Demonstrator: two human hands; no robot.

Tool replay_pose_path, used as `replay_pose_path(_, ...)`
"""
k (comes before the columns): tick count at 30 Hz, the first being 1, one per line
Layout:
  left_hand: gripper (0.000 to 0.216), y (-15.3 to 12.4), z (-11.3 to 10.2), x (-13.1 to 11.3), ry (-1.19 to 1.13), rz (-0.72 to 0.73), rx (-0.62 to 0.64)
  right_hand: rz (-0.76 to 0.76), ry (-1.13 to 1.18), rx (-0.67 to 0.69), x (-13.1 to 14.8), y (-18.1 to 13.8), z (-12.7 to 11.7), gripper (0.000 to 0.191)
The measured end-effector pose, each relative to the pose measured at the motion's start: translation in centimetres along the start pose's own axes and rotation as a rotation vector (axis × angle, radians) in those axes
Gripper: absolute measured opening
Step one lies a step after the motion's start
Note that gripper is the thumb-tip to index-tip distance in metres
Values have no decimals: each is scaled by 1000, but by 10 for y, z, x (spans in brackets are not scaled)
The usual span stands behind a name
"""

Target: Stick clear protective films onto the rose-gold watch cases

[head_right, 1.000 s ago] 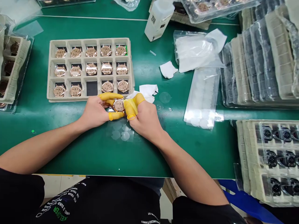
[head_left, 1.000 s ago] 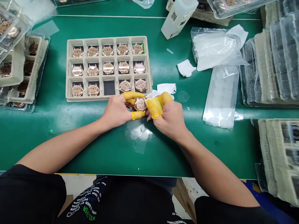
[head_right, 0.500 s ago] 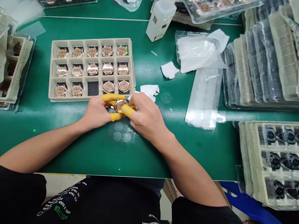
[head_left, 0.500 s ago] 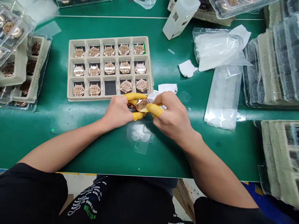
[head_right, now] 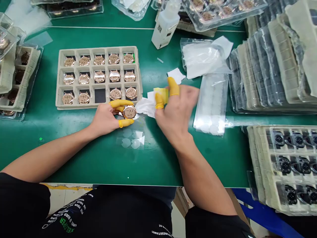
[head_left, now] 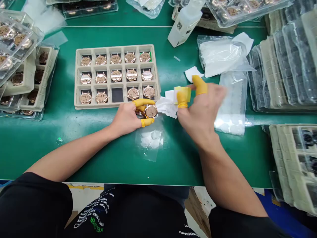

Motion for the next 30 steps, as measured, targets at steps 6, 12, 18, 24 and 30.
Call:
replay_pose_path(6, 52, -1, 2, -3, -9, 61, 31, 70, 526, 350, 12, -7, 13, 51)
replay_pose_path(12, 58, -3, 8, -3, -132, -16, 94, 332, 908, 285, 26, 15, 29, 29)
replay_pose_path(18, 29, -6, 9, -12, 20, 99, 204, 282, 662, 556, 61, 62, 96, 26)
replay_pose_path(24, 26, -5, 11, -12, 23, 152, 237, -322, 169, 819, 115, 81, 115, 29)
replay_pose_path(30, 21, -4, 14, -6, 98, 184, 194, -406, -110, 955, 161, 63, 127, 23)
Point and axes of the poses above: each hand's wrist, its own y-axis towards the middle knuckle, its own z-axis out of the palm, x = y × z, the point moved 5 cm from there along y, towards the middle knuckle, and after that the axes turned 10 degrees about y, right-handed, at the moved point
